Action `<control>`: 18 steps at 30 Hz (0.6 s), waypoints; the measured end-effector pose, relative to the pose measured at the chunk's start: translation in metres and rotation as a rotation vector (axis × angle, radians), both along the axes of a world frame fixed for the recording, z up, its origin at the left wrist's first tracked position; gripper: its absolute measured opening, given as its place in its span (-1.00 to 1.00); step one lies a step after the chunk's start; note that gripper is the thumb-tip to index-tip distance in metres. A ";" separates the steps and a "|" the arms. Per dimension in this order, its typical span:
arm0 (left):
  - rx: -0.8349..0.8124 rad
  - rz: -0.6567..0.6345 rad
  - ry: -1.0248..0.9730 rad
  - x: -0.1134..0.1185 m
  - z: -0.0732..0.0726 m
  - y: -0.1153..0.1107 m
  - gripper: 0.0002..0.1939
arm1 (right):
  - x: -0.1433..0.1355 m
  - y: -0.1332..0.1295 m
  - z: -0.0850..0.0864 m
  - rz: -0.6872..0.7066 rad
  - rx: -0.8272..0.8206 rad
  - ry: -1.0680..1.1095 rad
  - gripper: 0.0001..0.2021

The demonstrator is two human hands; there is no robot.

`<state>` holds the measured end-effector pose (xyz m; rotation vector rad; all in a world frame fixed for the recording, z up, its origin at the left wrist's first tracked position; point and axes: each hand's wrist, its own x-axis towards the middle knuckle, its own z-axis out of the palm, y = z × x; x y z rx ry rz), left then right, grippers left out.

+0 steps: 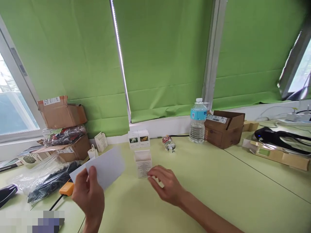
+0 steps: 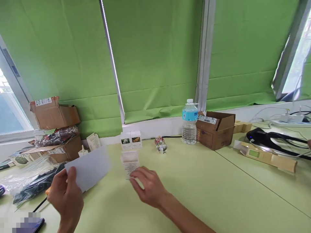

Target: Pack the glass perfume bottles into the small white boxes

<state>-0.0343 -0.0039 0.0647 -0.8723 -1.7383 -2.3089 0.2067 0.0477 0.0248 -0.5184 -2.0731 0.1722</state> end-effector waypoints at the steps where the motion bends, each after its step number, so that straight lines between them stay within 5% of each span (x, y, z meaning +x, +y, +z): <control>1: 0.058 0.007 -0.029 0.003 0.002 -0.002 -0.70 | -0.003 -0.007 0.001 0.016 -0.027 -0.029 -0.76; 8: 0.100 -0.127 -0.187 0.033 -0.004 -0.020 -0.77 | -0.016 -0.038 0.003 0.157 -0.483 -0.088 -0.24; 15: -0.222 -0.559 0.326 0.071 -0.027 -0.032 -0.79 | -0.021 -0.032 0.003 0.305 -0.701 0.055 -0.30; 18: -0.350 -0.654 0.520 0.074 -0.026 -0.032 -0.79 | -0.018 -0.030 0.012 0.277 -0.661 -0.066 -0.54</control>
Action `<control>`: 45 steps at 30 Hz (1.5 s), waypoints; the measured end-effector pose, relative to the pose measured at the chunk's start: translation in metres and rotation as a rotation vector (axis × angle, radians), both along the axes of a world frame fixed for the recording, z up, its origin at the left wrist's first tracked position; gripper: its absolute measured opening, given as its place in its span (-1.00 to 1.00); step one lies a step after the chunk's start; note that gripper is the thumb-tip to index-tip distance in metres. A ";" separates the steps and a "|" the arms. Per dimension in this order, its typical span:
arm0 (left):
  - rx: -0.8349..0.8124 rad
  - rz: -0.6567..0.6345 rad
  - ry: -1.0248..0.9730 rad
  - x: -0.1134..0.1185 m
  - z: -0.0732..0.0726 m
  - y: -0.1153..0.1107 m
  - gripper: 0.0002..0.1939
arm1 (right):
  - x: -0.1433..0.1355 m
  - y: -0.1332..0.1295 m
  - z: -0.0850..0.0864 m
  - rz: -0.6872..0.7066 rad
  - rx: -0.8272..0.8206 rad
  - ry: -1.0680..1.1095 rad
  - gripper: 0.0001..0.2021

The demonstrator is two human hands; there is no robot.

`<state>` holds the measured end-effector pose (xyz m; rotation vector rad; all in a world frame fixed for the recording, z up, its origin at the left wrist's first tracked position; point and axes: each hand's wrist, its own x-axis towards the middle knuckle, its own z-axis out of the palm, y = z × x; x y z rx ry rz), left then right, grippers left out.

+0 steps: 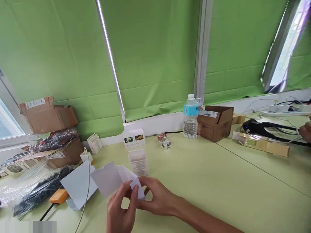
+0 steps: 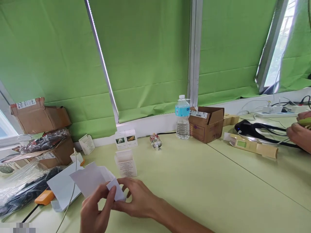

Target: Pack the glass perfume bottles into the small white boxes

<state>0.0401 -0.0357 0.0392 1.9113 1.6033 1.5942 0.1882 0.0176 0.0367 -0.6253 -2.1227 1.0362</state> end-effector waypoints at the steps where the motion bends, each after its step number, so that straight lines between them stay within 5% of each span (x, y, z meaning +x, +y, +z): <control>1: -0.011 -0.009 0.037 0.000 0.000 0.001 -0.79 | 0.001 0.001 0.001 -0.006 0.032 -0.024 -0.64; 9: -0.124 -0.004 0.273 -0.012 -0.013 0.014 -0.78 | -0.003 0.006 -0.014 -0.151 0.128 -0.018 -0.79; 15: -0.234 -0.061 0.358 -0.011 -0.007 0.016 -0.71 | -0.001 0.021 -0.022 -0.210 0.046 0.000 -0.78; 19: 0.180 0.091 0.308 -0.014 -0.001 0.004 -0.81 | 0.004 0.030 -0.020 -0.207 -0.152 0.063 -0.73; 23: 0.633 0.311 0.080 -0.031 0.011 0.001 -0.81 | 0.011 0.034 -0.013 -0.054 -0.336 0.131 -0.66; 26: 0.436 0.401 -0.182 -0.048 0.023 0.012 -0.69 | 0.017 0.036 -0.009 0.033 -0.415 0.162 -0.63; 29: 0.072 0.123 -0.462 -0.060 0.029 0.026 -0.56 | 0.020 0.039 -0.007 0.069 -0.499 0.175 -0.59; 33: -0.388 -0.186 -0.480 -0.060 0.026 0.033 -0.34 | 0.023 0.042 -0.005 0.108 -0.567 0.176 -0.56; 39: -0.573 -0.528 -0.377 -0.045 0.018 0.032 -0.46 | 0.023 0.042 -0.002 0.136 -0.566 0.176 -0.52; 45: -0.585 -0.567 -0.421 -0.046 0.008 0.038 -0.49 | 0.022 0.040 0.001 0.136 -0.575 0.164 -0.52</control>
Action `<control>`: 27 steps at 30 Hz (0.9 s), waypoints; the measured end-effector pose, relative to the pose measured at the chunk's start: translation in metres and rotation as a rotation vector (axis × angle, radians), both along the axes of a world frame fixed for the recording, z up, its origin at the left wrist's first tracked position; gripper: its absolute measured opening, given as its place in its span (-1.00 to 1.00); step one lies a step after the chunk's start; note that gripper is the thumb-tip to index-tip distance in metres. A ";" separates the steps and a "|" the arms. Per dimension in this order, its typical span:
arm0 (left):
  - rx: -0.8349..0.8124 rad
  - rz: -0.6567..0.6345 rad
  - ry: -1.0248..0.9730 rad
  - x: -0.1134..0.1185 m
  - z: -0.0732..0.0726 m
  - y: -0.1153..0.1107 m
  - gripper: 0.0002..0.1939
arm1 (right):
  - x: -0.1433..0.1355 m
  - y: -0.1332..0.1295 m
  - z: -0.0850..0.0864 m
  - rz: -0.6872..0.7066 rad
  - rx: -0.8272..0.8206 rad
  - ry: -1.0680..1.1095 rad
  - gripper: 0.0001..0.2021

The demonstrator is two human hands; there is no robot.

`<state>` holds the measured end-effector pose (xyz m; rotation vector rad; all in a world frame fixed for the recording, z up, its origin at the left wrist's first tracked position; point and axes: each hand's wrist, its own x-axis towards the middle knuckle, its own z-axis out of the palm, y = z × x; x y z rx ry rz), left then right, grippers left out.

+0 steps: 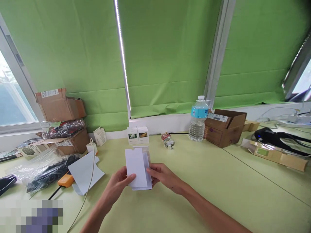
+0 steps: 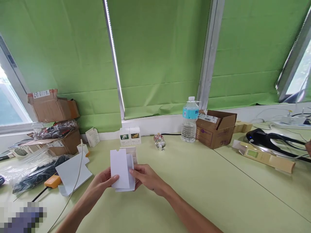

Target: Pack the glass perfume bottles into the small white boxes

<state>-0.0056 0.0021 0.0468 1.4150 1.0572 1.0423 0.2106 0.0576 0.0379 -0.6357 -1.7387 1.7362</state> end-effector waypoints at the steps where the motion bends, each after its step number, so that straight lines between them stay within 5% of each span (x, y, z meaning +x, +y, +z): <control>1: -0.005 0.005 -0.004 -0.001 -0.001 0.001 -0.49 | 0.000 0.001 0.000 -0.014 0.008 -0.002 -0.51; 10: 0.013 -0.002 0.028 -0.005 -0.016 0.008 -0.53 | 0.003 0.012 -0.013 -0.124 0.191 -0.117 -0.62; 17: 0.089 0.083 0.336 -0.009 -0.040 0.014 -0.65 | 0.001 0.011 -0.015 -0.112 0.215 -0.121 -0.70; 27: -0.005 -0.087 0.173 -0.018 -0.020 0.009 -0.60 | 0.004 0.011 -0.011 -0.064 0.208 -0.124 -0.62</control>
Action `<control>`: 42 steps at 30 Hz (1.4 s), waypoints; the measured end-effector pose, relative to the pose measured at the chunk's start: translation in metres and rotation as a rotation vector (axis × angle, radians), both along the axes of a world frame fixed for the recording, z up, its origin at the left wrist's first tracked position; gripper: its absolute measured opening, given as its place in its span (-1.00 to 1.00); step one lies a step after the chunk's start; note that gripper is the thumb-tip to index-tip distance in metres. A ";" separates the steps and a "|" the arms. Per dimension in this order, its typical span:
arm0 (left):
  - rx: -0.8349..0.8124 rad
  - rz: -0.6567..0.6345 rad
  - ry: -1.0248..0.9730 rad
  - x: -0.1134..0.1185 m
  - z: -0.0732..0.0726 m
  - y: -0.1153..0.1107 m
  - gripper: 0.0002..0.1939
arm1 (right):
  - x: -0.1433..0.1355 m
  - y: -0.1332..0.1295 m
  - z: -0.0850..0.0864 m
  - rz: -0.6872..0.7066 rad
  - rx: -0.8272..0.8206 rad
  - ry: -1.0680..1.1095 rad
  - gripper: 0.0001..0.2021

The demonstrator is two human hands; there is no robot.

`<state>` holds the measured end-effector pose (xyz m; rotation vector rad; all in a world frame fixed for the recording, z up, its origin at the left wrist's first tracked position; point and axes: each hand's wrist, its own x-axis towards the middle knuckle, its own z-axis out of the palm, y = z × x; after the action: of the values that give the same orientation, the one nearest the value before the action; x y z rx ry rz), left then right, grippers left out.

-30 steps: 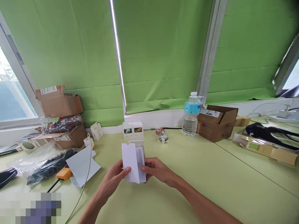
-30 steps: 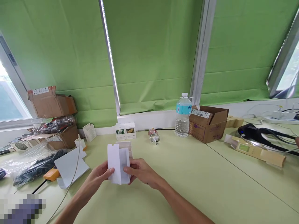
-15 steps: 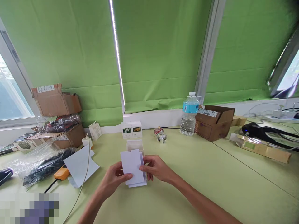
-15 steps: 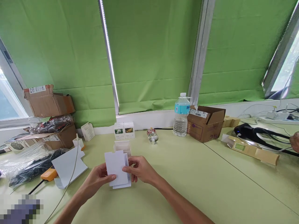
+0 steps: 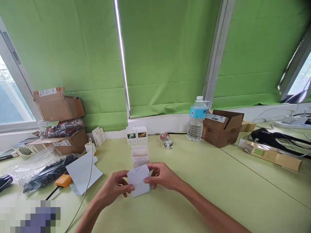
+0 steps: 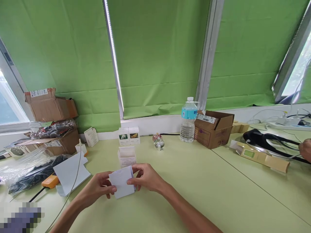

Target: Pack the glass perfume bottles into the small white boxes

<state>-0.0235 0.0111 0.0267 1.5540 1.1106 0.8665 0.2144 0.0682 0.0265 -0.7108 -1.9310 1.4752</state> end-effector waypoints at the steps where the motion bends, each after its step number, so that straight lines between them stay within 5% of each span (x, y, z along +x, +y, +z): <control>1: -0.004 -0.002 -0.001 0.001 -0.001 0.000 -0.62 | 0.000 0.000 -0.001 0.010 -0.012 -0.007 -0.62; 7: 0.018 0.056 0.008 0.009 -0.010 0.002 -0.68 | -0.002 0.001 -0.009 0.022 -0.039 -0.022 -0.61; 13: 0.122 0.085 0.057 0.009 -0.004 0.001 -0.62 | 0.000 0.002 -0.005 0.006 -0.042 -0.035 -0.61; 21: 0.352 0.548 0.159 0.003 -0.010 0.012 -0.62 | 0.015 0.008 0.018 -0.081 -0.021 0.050 -0.67; 28: 0.659 0.426 0.284 0.017 -0.004 0.039 -0.61 | 0.029 0.017 0.032 -0.190 0.048 0.124 -0.67; 35: 0.544 0.414 0.123 0.030 -0.004 0.056 -0.65 | 0.029 0.018 0.033 -0.249 0.056 0.191 -0.57; 42: 0.480 0.316 0.066 0.029 0.003 0.046 -0.68 | 0.019 0.009 0.045 -0.359 0.043 0.257 -0.48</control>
<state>0.0060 0.0574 0.0297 1.8291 1.2801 1.3808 0.2336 0.0769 0.0711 -0.7618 -1.5442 1.2324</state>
